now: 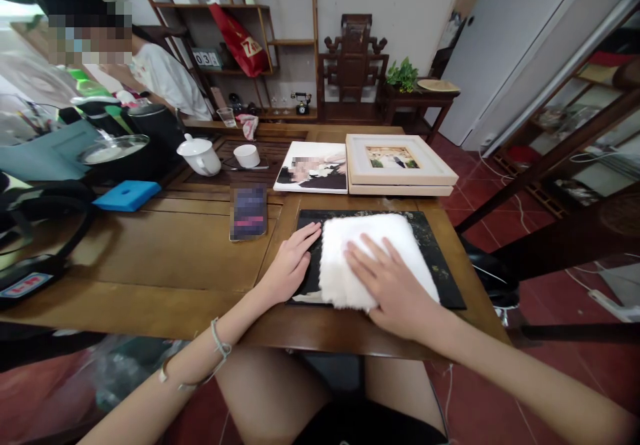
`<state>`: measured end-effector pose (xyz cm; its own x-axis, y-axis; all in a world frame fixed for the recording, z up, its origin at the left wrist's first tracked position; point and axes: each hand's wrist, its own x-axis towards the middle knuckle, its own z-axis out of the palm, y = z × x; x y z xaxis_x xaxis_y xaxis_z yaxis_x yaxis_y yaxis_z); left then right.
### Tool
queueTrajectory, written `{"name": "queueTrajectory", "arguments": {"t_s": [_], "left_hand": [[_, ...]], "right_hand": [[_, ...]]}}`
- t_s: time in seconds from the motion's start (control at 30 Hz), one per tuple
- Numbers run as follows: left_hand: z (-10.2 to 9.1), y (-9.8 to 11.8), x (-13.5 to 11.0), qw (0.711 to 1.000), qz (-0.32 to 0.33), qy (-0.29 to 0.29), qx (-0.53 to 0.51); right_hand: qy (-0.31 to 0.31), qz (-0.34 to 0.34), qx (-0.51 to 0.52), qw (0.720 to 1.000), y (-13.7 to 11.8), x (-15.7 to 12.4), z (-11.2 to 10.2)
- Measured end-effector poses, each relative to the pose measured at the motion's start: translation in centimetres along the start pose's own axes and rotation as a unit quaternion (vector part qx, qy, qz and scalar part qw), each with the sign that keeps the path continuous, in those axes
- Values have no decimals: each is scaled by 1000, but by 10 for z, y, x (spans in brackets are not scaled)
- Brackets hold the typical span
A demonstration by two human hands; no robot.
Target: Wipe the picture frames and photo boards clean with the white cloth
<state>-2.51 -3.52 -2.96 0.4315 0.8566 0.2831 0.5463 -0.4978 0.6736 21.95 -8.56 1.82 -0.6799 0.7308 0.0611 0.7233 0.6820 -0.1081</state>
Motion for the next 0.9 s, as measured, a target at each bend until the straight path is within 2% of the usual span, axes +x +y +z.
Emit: {"name": "queueTrajectory", "arguments": {"t_s": [0.1,0.17,0.23,0.33,0.43,0.5,0.57,0.7,0.77,0.83,0.9], "left_hand": [[0,-1,0,1000,3,-4,-4],[1,-2,-1,1000,8,-3,-3],[1,-2,-1,1000,12,-2,-1],[1,-1,-1,1000,11,-1,3],[1,0,-1,1000,7,-4,7],[1,0,-1,1000,5,-4,7],[1,0,0,1000,3,0,7],[2,-2,-1,1000,6,5,8],[2,-3,-1,1000,9,5,4],[2,-4,-1,1000,11,6,1],[2,-3,-1,1000,9,6,3]], "right_hand": [[-25,-89,46,995,-10,-6,-5],[-21,-93,64,993,3,-13,-8],[2,-57,66,996,28,-19,-9],[61,40,45,996,72,-21,-8],[96,120,24,988,96,-13,-4],[100,141,17,985,92,-5,-1],[88,120,22,989,71,3,1],[25,-16,64,997,14,5,1],[9,-69,82,994,-2,1,-1],[6,-84,96,992,0,-2,-3],[23,-61,101,993,18,-2,-3]]}}
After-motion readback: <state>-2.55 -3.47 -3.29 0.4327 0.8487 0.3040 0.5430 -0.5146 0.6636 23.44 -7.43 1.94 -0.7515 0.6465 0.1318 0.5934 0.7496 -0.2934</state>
